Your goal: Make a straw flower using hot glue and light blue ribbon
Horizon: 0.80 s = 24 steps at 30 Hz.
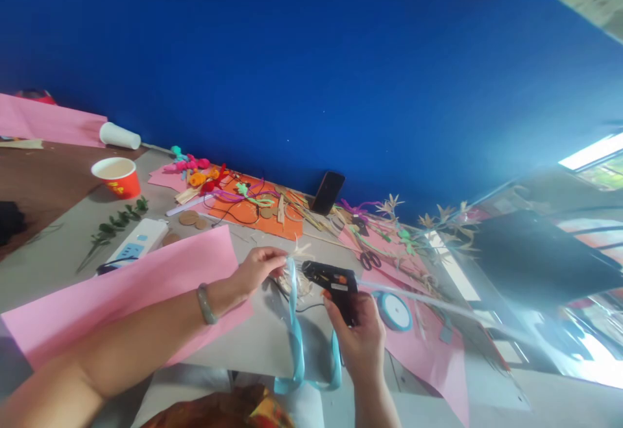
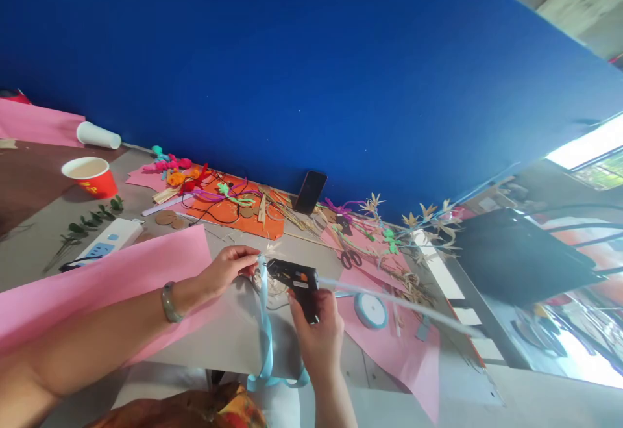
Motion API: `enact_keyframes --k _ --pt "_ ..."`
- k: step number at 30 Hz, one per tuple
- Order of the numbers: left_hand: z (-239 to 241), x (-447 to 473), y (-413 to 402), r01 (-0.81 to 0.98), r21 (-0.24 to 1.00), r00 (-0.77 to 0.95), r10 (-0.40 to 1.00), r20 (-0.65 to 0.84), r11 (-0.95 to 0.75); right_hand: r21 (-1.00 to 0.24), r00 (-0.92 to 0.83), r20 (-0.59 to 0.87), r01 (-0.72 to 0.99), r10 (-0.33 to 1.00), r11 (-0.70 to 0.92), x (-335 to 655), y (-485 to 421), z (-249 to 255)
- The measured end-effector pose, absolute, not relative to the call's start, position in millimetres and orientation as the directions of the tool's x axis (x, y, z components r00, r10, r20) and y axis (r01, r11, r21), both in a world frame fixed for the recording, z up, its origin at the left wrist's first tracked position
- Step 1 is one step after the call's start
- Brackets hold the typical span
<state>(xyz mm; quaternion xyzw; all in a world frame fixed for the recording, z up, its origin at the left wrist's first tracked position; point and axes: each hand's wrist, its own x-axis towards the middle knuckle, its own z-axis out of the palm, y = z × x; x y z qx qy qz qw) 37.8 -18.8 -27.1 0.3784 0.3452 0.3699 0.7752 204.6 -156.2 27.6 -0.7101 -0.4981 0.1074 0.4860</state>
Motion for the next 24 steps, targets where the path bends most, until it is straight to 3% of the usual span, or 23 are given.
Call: enact_keyframes --k 6,12,17,24 --pt "-21 34 -20 -0.203 0.919 0.492 0.847 -0.202 0.337 -0.492 0.377 0.519 0.866 0.768 -0.093 206 -149 15" --pt "-15 33 -21 -0.137 0.958 0.479 0.863 -0.158 0.251 -0.371 0.297 0.587 0.926 0.753 -0.076 204 -149 10" --pt "-12 36 -25 -0.205 0.944 0.452 0.880 -0.144 0.260 -0.201 0.191 0.678 0.977 0.710 -0.071 200 -146 12" --pt "-15 37 -26 -0.203 0.957 0.442 0.891 -0.100 0.208 -0.088 0.086 0.704 0.996 0.705 -0.033 204 -149 10"
